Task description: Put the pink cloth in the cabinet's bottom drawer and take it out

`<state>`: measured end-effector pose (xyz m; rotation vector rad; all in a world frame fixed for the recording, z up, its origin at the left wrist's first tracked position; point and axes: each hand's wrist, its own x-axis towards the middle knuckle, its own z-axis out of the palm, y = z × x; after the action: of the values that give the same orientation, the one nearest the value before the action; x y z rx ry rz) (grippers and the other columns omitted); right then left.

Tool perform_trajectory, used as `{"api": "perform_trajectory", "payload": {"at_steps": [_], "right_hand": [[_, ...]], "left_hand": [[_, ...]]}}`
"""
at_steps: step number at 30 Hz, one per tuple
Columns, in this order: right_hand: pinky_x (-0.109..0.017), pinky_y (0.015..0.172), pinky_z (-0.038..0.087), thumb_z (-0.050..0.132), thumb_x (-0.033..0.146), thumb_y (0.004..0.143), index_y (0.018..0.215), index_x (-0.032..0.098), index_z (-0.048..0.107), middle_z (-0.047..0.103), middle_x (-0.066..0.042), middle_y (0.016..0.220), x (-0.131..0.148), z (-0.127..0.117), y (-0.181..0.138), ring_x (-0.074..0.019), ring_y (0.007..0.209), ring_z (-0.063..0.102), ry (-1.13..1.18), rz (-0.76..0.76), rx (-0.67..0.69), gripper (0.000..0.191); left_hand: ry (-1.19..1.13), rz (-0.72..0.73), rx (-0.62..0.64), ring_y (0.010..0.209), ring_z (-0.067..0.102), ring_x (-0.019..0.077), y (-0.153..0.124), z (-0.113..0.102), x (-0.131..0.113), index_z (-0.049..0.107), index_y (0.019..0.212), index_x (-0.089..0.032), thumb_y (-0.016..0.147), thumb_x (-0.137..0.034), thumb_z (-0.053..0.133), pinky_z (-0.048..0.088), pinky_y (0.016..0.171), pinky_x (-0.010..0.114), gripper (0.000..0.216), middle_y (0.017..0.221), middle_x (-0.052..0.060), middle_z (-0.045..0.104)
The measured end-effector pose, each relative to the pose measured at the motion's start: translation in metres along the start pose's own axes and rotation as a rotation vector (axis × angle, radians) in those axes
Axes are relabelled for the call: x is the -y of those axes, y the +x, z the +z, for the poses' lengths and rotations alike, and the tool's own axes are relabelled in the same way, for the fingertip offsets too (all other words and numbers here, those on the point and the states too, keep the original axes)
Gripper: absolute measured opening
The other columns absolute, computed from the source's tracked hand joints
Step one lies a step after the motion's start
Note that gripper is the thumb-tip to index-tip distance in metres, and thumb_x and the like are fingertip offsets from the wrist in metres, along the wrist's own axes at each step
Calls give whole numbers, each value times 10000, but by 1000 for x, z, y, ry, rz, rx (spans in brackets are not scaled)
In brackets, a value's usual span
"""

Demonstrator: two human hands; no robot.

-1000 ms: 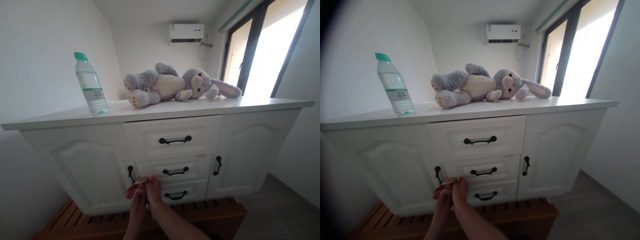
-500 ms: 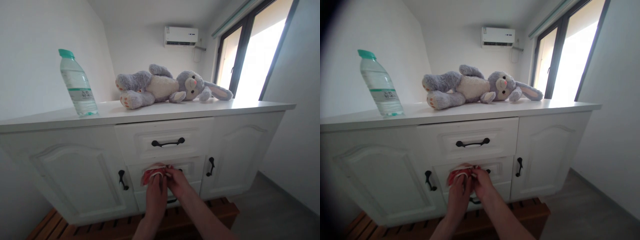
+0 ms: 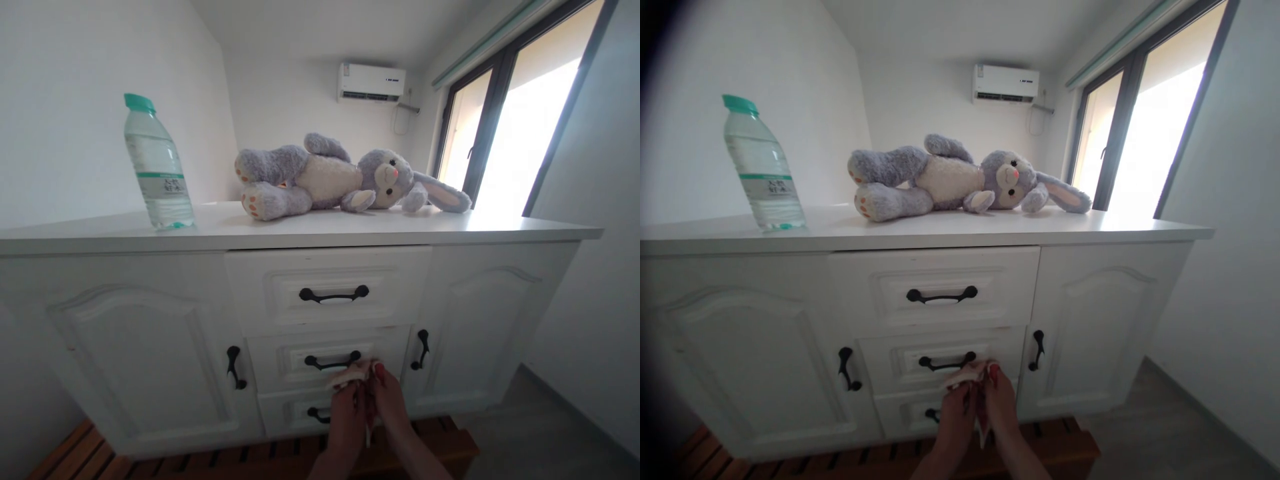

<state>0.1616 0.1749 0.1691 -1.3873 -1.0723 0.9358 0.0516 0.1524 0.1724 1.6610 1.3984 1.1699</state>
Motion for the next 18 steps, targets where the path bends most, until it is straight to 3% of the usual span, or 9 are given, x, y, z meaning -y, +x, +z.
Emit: {"api": "perform_trajectory", "payload": {"at_steps": [6, 8, 10, 13, 16, 18], "right_hand": [[-369, 807, 478, 496, 301, 804, 797, 211, 672, 752, -119, 902, -1, 106, -26, -284, 890, 688, -77, -50, 127, 197], [-370, 805, 472, 484, 254, 790, 757, 207, 643, 736, -121, 862, 8, 138, -35, -278, 866, 676, -93, -39, 136, 169], [-352, 784, 471, 483, 253, 794, 752, 205, 621, 717, -100, 834, 23, 156, -41, -256, 833, 660, -32, -52, 164, 152], [-320, 729, 465, 535, 386, 834, 770, 203, 608, 678, -47, 783, 57, 146, -46, -219, 770, 619, 90, -119, 160, 207], [-302, 714, 467, 631, 507, 800, 778, 192, 628, 667, -25, 756, 91, 99, -46, -201, 745, 602, 173, -129, 82, 316], [-298, 732, 485, 682, 548, 767, 883, 184, 679, 709, -44, 832, 107, 60, -44, -208, 784, 634, 287, -88, 7, 382]], "left_hand": [[113, -145, -300, 730, 691, 298, -14, -86, 55, 619, 714, -231, 866, -420, 465, 488, 714, 409, 287, 752, 118, 739], [151, -199, -340, 729, 690, 304, -11, -116, 55, 602, 705, -237, 836, -412, 466, 482, 707, 411, 258, 741, 112, 730], [164, -183, -369, 720, 677, 291, -7, -136, 42, 586, 688, -240, 826, -432, 468, 477, 712, 404, 263, 721, 96, 713], [75, -131, -428, 652, 621, 245, -5, -144, 4, 572, 685, -238, 842, -525, 474, 466, 671, 370, 341, 653, 43, 665], [-154, -167, -386, 700, 622, 236, -15, -127, -28, 619, 725, -212, 822, -615, 528, 493, 694, 359, 424, 685, 42, 692], [-391, -194, -254, 832, 669, 256, -30, -104, -33, 685, 822, -185, 793, -628, 595, 533, 798, 377, 454, 844, 85, 764]]}}
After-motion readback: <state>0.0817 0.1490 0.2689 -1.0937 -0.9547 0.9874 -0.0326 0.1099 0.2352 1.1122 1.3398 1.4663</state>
